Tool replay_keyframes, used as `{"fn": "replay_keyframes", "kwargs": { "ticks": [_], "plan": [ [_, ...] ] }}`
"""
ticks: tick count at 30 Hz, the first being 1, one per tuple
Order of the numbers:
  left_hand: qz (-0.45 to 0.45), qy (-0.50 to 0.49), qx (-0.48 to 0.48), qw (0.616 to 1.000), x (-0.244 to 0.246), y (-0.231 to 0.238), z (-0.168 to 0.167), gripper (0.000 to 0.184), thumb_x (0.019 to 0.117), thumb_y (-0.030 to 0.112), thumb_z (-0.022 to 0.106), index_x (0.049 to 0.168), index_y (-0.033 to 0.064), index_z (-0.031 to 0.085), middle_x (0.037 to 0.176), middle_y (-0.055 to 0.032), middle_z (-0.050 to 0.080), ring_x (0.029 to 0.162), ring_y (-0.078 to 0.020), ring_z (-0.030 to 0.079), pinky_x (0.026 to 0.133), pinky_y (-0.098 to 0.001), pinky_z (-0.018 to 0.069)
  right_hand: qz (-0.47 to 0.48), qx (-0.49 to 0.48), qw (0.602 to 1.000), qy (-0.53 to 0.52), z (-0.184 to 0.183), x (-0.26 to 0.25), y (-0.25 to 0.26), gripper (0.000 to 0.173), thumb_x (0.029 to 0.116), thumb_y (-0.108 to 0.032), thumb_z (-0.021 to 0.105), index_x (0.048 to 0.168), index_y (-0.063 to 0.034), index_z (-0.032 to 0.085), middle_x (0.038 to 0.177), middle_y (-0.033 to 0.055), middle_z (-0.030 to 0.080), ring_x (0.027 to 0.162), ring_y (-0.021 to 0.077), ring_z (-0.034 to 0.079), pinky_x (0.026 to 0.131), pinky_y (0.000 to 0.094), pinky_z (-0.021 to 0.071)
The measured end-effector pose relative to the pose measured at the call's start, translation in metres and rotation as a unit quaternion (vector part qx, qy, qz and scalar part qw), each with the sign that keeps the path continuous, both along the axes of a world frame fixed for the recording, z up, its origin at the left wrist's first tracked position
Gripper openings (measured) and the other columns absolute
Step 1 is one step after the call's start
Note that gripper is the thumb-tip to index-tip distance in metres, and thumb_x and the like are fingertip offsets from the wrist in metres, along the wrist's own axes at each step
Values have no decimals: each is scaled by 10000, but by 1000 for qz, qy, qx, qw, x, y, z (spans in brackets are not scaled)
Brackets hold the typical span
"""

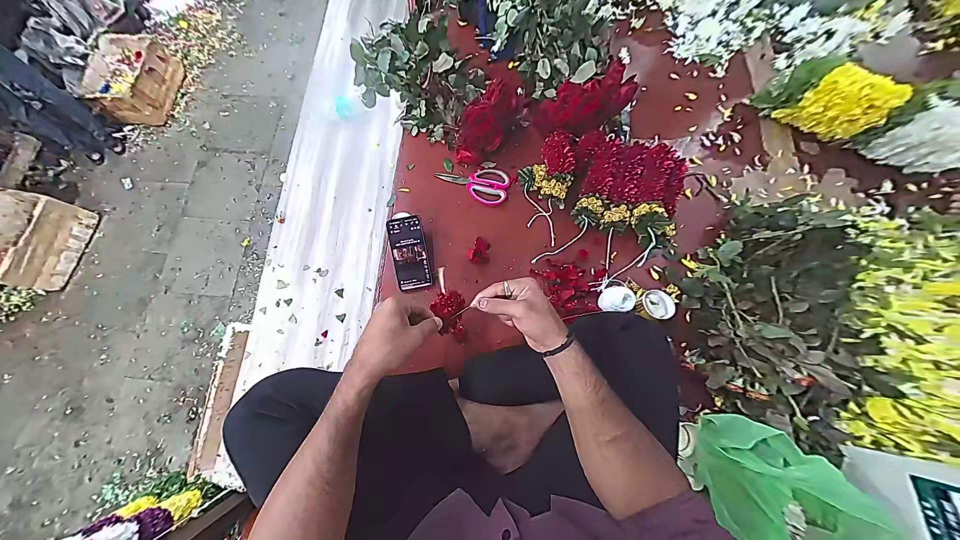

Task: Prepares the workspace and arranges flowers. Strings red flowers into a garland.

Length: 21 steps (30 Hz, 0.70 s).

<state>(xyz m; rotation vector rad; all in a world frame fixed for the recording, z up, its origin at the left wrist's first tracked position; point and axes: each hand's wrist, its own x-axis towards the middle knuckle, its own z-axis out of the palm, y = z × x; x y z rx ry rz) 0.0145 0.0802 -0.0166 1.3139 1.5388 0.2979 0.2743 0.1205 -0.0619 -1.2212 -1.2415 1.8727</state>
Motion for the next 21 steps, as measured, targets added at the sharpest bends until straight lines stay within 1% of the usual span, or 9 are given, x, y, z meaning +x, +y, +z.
{"fn": "replay_keyframes", "kwargs": {
  "ticks": [2,3,4,7,12,14,15,18,21],
  "plan": [
    [-3,37,-28,999,-4,-2,-3,177,921,309,732,835,158,767,718,32,692,645,-98,636,642,-396,549,62,29,998,-13,5,-4,-2,92,925,-104,721,910,-49,794,711,11,687,536,37,487,511,229,410],
    [-1,61,-42,997,-6,-3,-4,191,910,325,738,831,153,764,722,15,693,656,-128,643,651,-438,548,104,49,993,-15,8,-5,-3,100,928,-101,713,921,-45,796,789,22,738,648,50,616,626,251,526],
    [0,88,-55,995,-8,-3,-5,194,892,340,747,838,154,761,737,-1,699,680,-162,659,672,-485,557,137,62,989,-12,10,-8,-5,111,931,-106,705,929,-41,796,831,26,757,726,58,671,705,267,572],
    [-12,137,-86,987,-10,-3,-4,174,840,354,777,859,181,772,776,-15,718,744,-210,690,719,-558,565,182,65,981,-8,11,-14,-10,123,947,-136,708,947,-55,800,825,-1,750,726,28,659,692,232,555],
    [-21,117,-118,986,-7,-1,2,158,813,348,794,842,194,777,781,-7,723,749,-202,688,711,-550,561,174,22,984,-26,10,-7,-2,111,943,-114,709,937,-42,794,816,10,747,721,37,655,708,241,555],
    [-8,105,-107,989,-3,1,4,150,814,343,785,812,193,770,753,4,711,717,-179,676,678,-524,554,170,-7,978,-121,4,-1,13,162,984,-164,665,982,-46,775,767,22,691,649,82,601,629,271,517],
    [-5,99,-105,989,-1,1,5,151,816,346,778,809,195,769,745,8,709,708,-169,674,670,-510,555,168,2,963,-209,-4,3,26,170,1005,-185,649,1044,-69,767,821,49,713,678,138,638,636,338,545],
    [-20,95,-113,989,4,-2,3,161,828,362,761,829,200,767,750,17,711,707,-168,677,680,-503,562,132,49,877,-459,-58,9,73,315,885,-147,675,1188,-193,748,1018,58,761,932,283,723,800,618,565],
    [-42,98,-127,986,6,-3,-3,162,826,369,743,829,208,761,760,21,713,715,-168,681,686,-508,564,125,123,844,-508,-115,5,98,439,814,-139,743,1241,-240,736,1154,92,685,1049,317,662,861,608,549]
  ]
}}
